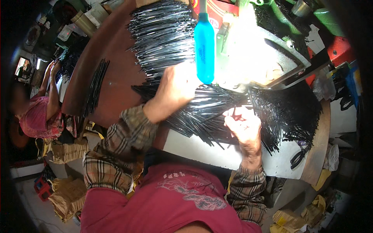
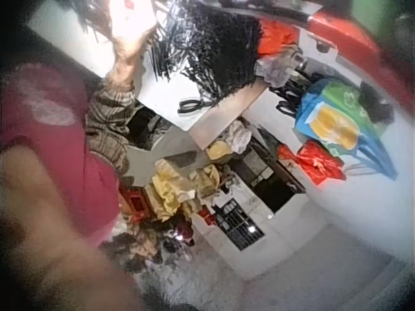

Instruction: The person processes black plastic strips by inserting them one at a time into a desktop machine and organizing them into piles on the table.

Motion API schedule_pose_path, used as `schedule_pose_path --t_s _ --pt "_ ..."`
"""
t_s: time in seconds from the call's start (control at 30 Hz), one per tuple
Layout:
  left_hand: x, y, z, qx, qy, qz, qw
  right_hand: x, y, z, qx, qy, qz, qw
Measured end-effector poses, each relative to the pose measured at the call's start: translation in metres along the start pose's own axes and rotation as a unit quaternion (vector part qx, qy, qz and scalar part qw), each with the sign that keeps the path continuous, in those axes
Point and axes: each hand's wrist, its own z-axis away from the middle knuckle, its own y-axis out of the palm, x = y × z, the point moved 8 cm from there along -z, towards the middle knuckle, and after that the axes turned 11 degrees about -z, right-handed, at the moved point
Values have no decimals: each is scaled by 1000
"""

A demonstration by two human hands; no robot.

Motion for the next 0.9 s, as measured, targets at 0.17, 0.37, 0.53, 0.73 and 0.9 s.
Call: schedule_pose_path --t_s 0.17,0.37,0.53,0.73,0.9 --pt "51 22 -12 -50 65 -80 993 -8 -9 -6 -21 -35 -120 992" --pt "57 30 -20 -35 39 -28 998 -10 -11 -4 -25 -19 -101 994" --pt "75 37 -14 -2 -10 -43 999 -13 -11 -6 -32 -27 -120 992" --pt "57 32 -9 18 -21 -58 998 -15 -15 -6 -33 -35 -123 991" --pt "38 17 -10 -7 -7 -35 999 -14 -14 -7 -31 -35 -101 994"
